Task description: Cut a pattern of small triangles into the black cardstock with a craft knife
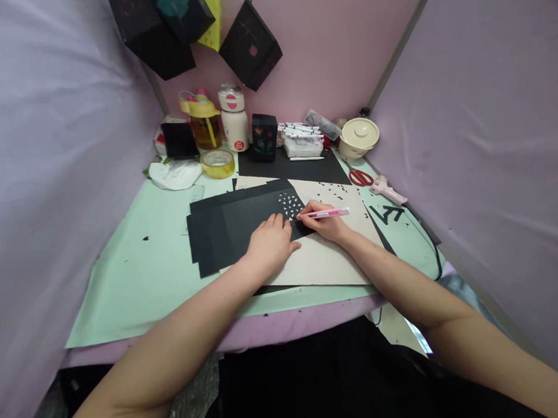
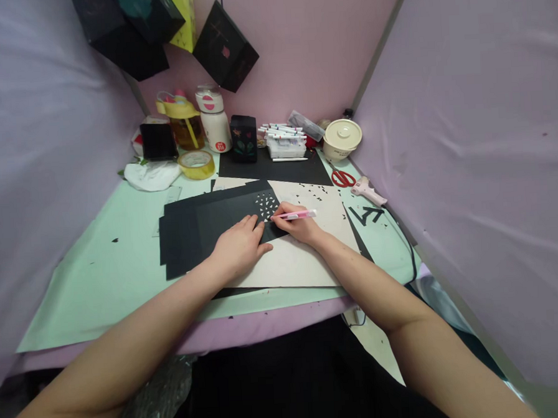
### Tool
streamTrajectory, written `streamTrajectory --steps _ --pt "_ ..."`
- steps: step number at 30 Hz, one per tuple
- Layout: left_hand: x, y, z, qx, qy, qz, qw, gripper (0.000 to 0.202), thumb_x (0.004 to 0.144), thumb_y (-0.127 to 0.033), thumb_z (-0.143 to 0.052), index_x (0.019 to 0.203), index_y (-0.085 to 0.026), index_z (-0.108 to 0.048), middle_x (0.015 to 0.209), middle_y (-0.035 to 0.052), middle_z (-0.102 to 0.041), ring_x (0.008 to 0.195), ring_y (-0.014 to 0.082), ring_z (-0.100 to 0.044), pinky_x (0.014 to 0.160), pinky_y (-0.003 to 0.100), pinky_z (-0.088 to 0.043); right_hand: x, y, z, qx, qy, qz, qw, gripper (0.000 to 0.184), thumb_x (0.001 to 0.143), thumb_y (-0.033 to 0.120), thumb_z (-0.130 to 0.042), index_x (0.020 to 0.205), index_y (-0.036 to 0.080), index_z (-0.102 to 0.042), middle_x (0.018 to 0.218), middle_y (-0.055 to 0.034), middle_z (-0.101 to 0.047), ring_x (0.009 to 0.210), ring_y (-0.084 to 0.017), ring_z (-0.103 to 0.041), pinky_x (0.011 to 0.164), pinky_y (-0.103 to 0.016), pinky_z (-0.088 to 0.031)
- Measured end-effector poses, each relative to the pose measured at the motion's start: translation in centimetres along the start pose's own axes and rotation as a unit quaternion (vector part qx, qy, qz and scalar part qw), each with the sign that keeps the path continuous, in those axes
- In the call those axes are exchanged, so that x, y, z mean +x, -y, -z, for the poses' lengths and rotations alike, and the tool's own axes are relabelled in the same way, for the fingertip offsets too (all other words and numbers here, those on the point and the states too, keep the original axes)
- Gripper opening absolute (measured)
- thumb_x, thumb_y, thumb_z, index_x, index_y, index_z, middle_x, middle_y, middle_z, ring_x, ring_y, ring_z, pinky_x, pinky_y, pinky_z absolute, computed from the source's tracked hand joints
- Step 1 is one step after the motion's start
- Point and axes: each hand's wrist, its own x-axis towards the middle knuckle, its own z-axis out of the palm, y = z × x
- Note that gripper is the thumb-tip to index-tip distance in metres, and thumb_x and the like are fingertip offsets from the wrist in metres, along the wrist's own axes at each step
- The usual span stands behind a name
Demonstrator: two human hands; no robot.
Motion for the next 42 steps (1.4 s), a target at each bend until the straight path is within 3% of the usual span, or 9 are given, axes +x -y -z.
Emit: streamTrajectory --steps 12,18,38,42 --pt "0.03 0.03 -0.05 0.000 -0.004 -0.002 1.000 0.055 0.095 -0.044 -0.055 0.134 -0.006 -0.055 0.146 0.0224 -0.049 0.139 0.0332 -0.042 0.112 0.041 -0.037 -0.01 0.19 0.17 0.013 0.003 -0.009 1.000 0.018 0.087 0.035 -0.062 0.075 0.022 -0.061 0.072 -0.0019 -0.067 0.064 -0.017 -0.059 0.059 -0.029 -0.044" --pt "0.02 -0.03 -0.04 0.003 -0.006 0.000 1.000 0.050 0.095 -0.044 -0.055 0.133 -0.011 -0.056 0.146 0.0192 -0.050 0.139 0.0311 -0.042 0.112 0.040 -0.036 0.05 0.14 0.03 0.017 0.005 -0.014 1.000 0.020 0.086 0.039 -0.064 0.077 0.021 -0.062 0.072 -0.0019 -0.067 0.065 -0.017 -0.059 0.060 -0.029 -0.045" --pt "-0.06 -0.06 0.05 -0.001 0.000 -0.002 1.000 0.055 0.096 -0.043 -0.054 0.136 -0.005 -0.053 0.149 0.0227 -0.046 0.141 0.0334 -0.041 0.113 0.041 -0.036 0.02 0.23 0.05 0.028 0.003 -0.015 1.000 0.016 0.085 0.034 -0.064 0.076 0.022 -0.063 0.073 -0.0016 -0.067 0.066 -0.016 -0.058 0.061 -0.029 -0.044" --pt "-0.06 -0.05 0.06 -0.005 -0.001 -0.003 1.000 0.056 0.096 -0.043 -0.055 0.136 -0.004 -0.053 0.148 0.0235 -0.047 0.141 0.0337 -0.041 0.113 0.042 -0.036 0.10 0.63 0.12 0.039 -0.004 -0.026 0.999 0.018 0.081 0.034 -0.068 0.070 0.022 -0.060 0.066 0.0004 -0.063 0.061 -0.015 -0.054 0.058 -0.028 -0.041"
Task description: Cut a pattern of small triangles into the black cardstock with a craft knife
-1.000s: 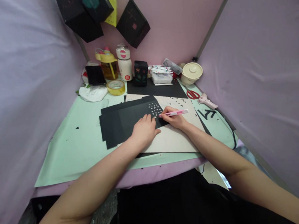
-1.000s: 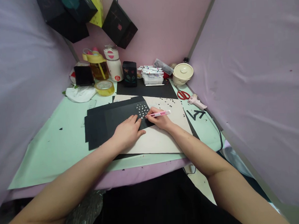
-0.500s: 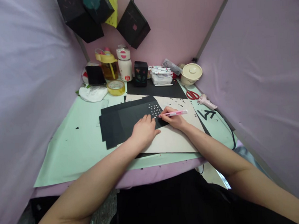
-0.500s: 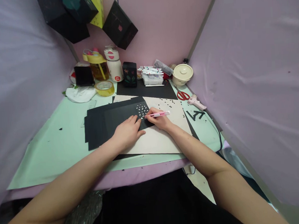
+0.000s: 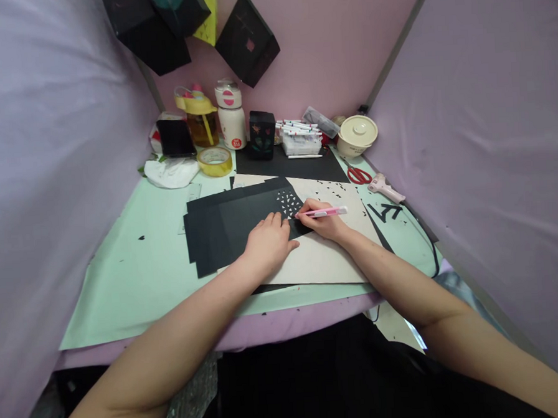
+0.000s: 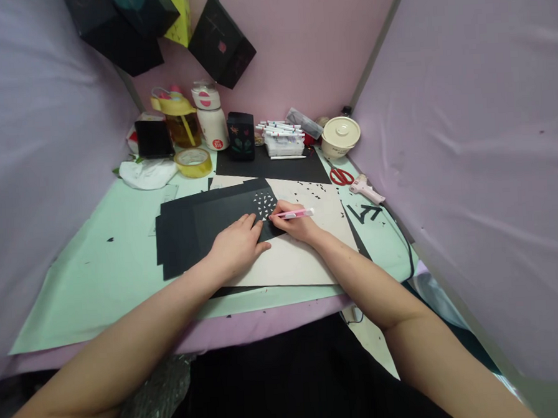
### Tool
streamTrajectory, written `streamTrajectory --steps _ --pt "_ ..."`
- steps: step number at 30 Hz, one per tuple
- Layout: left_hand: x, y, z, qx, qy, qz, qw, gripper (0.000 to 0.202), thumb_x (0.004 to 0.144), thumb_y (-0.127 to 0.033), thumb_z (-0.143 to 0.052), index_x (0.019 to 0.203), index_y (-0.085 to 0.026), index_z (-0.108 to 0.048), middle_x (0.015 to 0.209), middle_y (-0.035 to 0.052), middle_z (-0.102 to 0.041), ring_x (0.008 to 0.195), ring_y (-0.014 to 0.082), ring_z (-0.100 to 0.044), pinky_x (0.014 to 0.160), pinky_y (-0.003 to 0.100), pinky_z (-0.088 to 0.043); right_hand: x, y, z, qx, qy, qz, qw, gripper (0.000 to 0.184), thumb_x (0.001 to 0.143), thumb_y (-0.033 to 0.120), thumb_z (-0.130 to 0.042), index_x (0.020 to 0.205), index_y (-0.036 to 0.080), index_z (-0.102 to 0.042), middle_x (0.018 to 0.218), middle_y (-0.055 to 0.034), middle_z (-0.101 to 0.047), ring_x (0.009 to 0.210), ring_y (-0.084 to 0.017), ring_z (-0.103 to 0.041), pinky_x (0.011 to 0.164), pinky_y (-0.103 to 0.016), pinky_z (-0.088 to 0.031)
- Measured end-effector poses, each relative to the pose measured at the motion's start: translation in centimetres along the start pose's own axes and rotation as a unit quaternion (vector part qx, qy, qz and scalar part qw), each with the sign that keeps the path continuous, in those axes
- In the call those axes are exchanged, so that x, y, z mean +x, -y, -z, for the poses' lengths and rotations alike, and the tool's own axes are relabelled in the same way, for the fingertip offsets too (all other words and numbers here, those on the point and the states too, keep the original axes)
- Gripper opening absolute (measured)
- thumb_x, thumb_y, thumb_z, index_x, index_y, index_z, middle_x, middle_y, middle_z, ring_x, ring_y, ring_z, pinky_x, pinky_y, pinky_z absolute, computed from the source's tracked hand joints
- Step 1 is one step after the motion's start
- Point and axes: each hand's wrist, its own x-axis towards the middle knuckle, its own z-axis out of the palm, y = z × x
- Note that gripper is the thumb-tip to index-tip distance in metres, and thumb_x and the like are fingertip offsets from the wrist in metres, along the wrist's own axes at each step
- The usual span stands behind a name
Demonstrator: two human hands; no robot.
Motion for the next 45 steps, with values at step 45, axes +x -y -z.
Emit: streamTrajectory --steps 45 --pt "0.2 0.3 -0.5 -0.092 -0.033 -0.022 0.995 0.034 0.097 -0.036 -0.053 0.125 -0.019 -0.060 0.139 0.0124 -0.058 0.138 0.0333 -0.041 0.114 0.069 -0.024 1.5 0.2 0.9 0.311 -0.147 -0.131 0.930 0.026 0.073 0.045 -0.077 0.081 0.025 -0.062 0.074 0.0043 -0.063 0.065 -0.011 -0.057 0.077 -0.031 -0.054"
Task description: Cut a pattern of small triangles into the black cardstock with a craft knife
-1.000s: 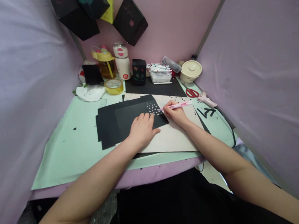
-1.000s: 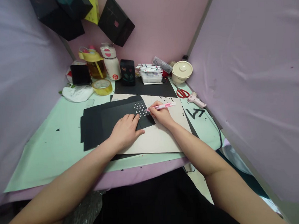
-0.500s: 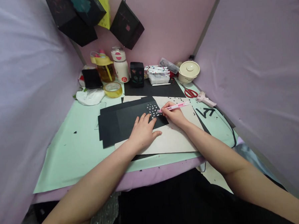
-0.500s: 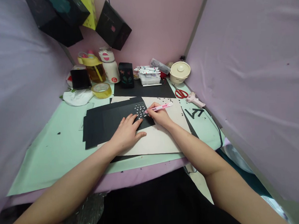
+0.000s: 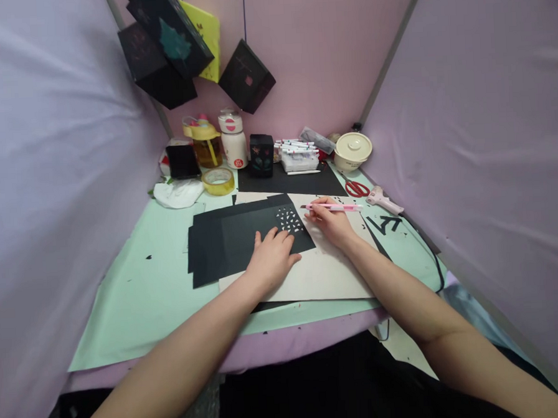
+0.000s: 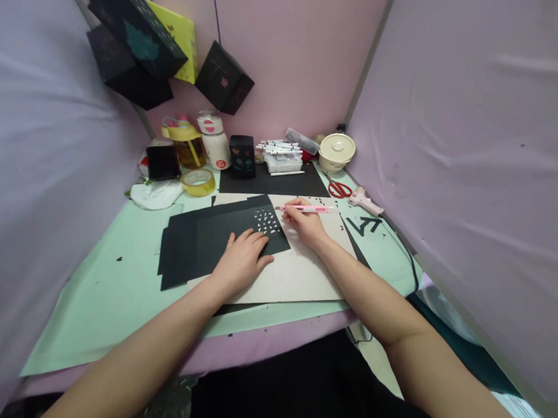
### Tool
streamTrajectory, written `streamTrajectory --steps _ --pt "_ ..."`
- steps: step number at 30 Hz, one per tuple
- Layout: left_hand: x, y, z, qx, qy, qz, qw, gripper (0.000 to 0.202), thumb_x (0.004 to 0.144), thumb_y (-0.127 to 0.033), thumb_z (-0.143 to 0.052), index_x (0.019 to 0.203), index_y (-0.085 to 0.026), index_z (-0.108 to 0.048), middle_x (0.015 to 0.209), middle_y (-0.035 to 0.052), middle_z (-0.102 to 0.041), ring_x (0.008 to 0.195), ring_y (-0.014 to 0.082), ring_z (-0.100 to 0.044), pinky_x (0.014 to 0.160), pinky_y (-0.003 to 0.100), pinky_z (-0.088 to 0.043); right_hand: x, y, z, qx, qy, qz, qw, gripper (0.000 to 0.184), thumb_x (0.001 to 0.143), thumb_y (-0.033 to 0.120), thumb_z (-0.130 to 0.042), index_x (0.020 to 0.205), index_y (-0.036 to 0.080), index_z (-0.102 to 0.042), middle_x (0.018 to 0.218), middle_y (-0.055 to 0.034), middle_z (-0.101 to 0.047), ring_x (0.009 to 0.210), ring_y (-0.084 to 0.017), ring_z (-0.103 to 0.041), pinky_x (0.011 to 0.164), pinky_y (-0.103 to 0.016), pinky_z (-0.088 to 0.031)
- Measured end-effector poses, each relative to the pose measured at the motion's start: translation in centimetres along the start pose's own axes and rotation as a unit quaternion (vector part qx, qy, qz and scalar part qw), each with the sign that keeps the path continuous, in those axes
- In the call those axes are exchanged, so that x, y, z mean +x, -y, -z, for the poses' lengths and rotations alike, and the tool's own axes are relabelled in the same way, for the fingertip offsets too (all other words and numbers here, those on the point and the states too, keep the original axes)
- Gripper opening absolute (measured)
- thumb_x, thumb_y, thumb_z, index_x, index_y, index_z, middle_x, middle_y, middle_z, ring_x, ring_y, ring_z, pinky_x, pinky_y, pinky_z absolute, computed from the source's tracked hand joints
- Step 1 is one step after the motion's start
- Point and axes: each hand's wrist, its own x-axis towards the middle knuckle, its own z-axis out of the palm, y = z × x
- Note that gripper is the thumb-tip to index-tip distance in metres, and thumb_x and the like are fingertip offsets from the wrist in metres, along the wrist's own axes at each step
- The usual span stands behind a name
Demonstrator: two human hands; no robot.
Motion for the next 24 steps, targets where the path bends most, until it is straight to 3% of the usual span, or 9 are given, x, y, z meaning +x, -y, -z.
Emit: streamTrajectory --steps 3,8,14,18,21,24 --pt "0.1 0.2 0.0 -0.009 0.003 -0.004 1.000 0.024 0.098 -0.027 -0.051 0.118 -0.021 -0.064 0.134 0.0103 -0.062 0.136 0.0306 -0.044 0.112 0.070 -0.025 0.0 0.2 -0.1 0.028 0.007 -0.026 0.999 0.030 0.072 0.047 -0.079 0.085 0.026 -0.062 0.071 0.0057 -0.060 0.063 -0.011 -0.056 0.079 -0.035 -0.057" --pt "0.2 0.3 -0.1 -0.024 0.008 -0.006 1.000 0.022 0.097 -0.022 -0.051 0.113 -0.022 -0.065 0.132 0.0085 -0.064 0.137 0.0309 -0.044 0.111 0.073 -0.024 0.5 0.4 0.3 0.031 -0.009 -0.064 0.997 0.040 0.079 0.054 -0.070 0.110 0.030 -0.061 0.081 0.0025 -0.067 0.067 -0.012 -0.062 0.070 -0.031 -0.058" --pt "0.3 0.3 -0.4 -0.035 0.013 -0.018 0.999 0.024 0.098 -0.020 -0.048 0.112 -0.022 -0.067 0.131 0.0078 -0.065 0.136 0.0309 -0.047 0.111 0.072 -0.024 1.3 0.6 1.5 -0.004 -0.020 -0.107 0.994 0.033 0.079 0.048 -0.074 0.103 0.028 -0.064 0.096 -0.0037 -0.070 0.092 -0.018 -0.068 0.081 -0.033 -0.057" --pt "0.3 0.4 -0.6 -0.040 0.023 -0.051 0.998 0.031 0.097 -0.015 -0.042 0.116 -0.022 -0.066 0.133 0.0078 -0.064 0.132 0.0269 -0.051 0.114 0.062 -0.028 1.9 1.0 1.1 -0.008 -0.007 -0.112 0.994 0.037 0.075 0.047 -0.077 0.105 0.031 -0.065 0.110 -0.0034 -0.067 0.104 -0.020 -0.064 0.084 -0.035 -0.057" --pt "0.1 0.3 -0.3 -0.041 0.037 -0.080 0.995 0.039 0.095 -0.007 -0.038 0.120 -0.021 -0.065 0.136 0.0085 -0.062 0.132 0.0237 -0.052 0.116 0.055 -0.030 3.2 0.9 0.0 -0.006 -0.015 -0.115 0.993 0.038 0.071 0.047 -0.077 0.103 0.031 -0.064 0.113 -0.0022 -0.064 0.101 -0.019 -0.062 0.080 -0.035 -0.057" --pt "0.0 0.2 -0.1 -0.039 0.046 -0.095 0.994 0.044 0.093 -0.003 -0.036 0.123 -0.020 -0.063 0.137 0.0093 -0.061 0.134 0.0235 -0.050 0.116 0.054 -0.030 4.9 0.1 -1.1 0.004 -0.030 -0.114 0.993 0.040 0.067 0.045 -0.078 0.100 0.030 -0.060 0.102 0.0003 -0.062 0.089 -0.015 -0.062 0.077 -0.033 -0.057"
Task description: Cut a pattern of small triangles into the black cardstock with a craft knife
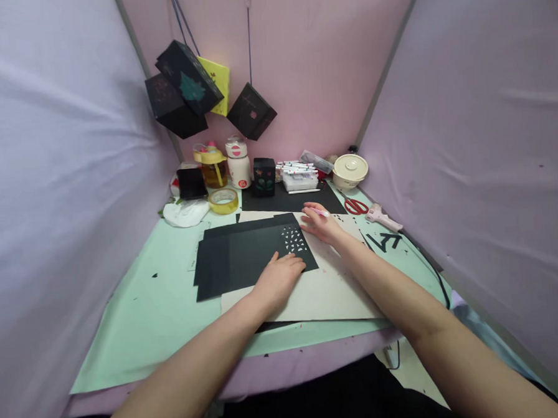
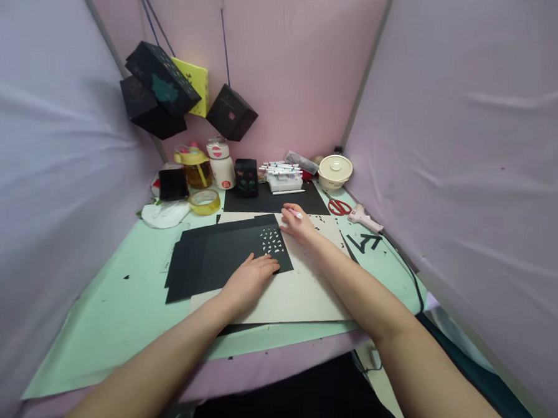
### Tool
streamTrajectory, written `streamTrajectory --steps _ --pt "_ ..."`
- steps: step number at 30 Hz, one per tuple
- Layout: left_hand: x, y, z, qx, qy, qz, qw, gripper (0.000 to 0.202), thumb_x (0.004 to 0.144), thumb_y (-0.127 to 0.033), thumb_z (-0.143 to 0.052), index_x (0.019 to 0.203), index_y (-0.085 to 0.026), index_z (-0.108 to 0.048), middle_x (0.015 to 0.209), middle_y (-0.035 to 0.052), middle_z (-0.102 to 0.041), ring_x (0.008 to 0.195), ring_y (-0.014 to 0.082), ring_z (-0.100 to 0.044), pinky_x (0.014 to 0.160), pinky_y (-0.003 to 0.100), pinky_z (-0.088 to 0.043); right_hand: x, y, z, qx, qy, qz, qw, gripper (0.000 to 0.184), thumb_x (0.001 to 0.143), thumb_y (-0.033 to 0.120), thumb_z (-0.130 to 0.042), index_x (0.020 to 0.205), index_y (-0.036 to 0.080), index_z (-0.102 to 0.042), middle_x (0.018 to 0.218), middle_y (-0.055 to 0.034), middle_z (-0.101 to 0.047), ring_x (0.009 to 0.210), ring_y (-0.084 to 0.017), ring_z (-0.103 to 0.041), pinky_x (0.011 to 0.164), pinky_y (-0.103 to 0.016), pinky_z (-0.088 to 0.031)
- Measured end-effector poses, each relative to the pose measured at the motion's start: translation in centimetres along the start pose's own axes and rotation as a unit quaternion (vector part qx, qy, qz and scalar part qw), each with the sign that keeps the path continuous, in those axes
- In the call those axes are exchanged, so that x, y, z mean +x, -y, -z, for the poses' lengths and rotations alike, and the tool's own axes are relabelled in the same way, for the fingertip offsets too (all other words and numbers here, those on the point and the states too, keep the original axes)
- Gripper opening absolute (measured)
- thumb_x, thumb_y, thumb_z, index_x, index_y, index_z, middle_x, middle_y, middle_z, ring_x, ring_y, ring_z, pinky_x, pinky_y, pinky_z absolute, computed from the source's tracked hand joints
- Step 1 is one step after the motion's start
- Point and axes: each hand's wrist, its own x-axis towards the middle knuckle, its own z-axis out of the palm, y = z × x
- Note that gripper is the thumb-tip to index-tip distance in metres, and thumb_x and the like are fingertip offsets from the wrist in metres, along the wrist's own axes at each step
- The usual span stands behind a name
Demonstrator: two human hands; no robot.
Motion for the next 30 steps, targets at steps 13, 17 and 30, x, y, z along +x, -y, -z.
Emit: streamTrajectory --steps 13,17,30 --pt "-0.1 -0.1 0.1 -0.014 -0.009 -0.001 1.000 0.040 0.095 -0.007 -0.038 0.122 -0.022 -0.063 0.132 0.0087 -0.064 0.132 0.0221 -0.051 0.116 0.055 -0.028 -0.2 0.6 -0.9 -0.041 0.113 -0.036 0.992 0.039 0.066 0.046 -0.083 0.091 0.022 -0.065 0.073 0.0048 -0.065 0.062 -0.009 -0.059 0.052 -0.018 -0.043" --pt "0.0 0.1 -0.3 -0.022 -0.025 -0.006 0.999 0.038 0.095 -0.007 -0.039 0.118 -0.022 -0.064 0.129 0.0081 -0.066 0.129 0.0227 -0.053 0.116 0.056 -0.029 -1.1 1.0 0.2 -0.042 0.128 -0.052 0.990 0.038 0.072 0.054 -0.078 0.089 0.024 -0.063 0.073 0.0048 -0.065 0.064 -0.010 -0.062 0.055 -0.020 -0.047" --pt "0.5 0.4 -2.3 -0.059 -0.160 0.103 0.980 0.096 0.081 -0.035 -0.070 0.155 -0.020 -0.010 0.163 0.0226 -0.011 0.151 0.0423 -0.007 0.117 0.062 -0.027 -3.5 0.8 -1.3 0.098 0.146 -0.066 0.982 0.033 0.079 0.046 -0.074 0.103 0.030 -0.058 0.107 -0.0035 -0.074 0.101 -0.021 -0.070 0.075 -0.034 -0.057"
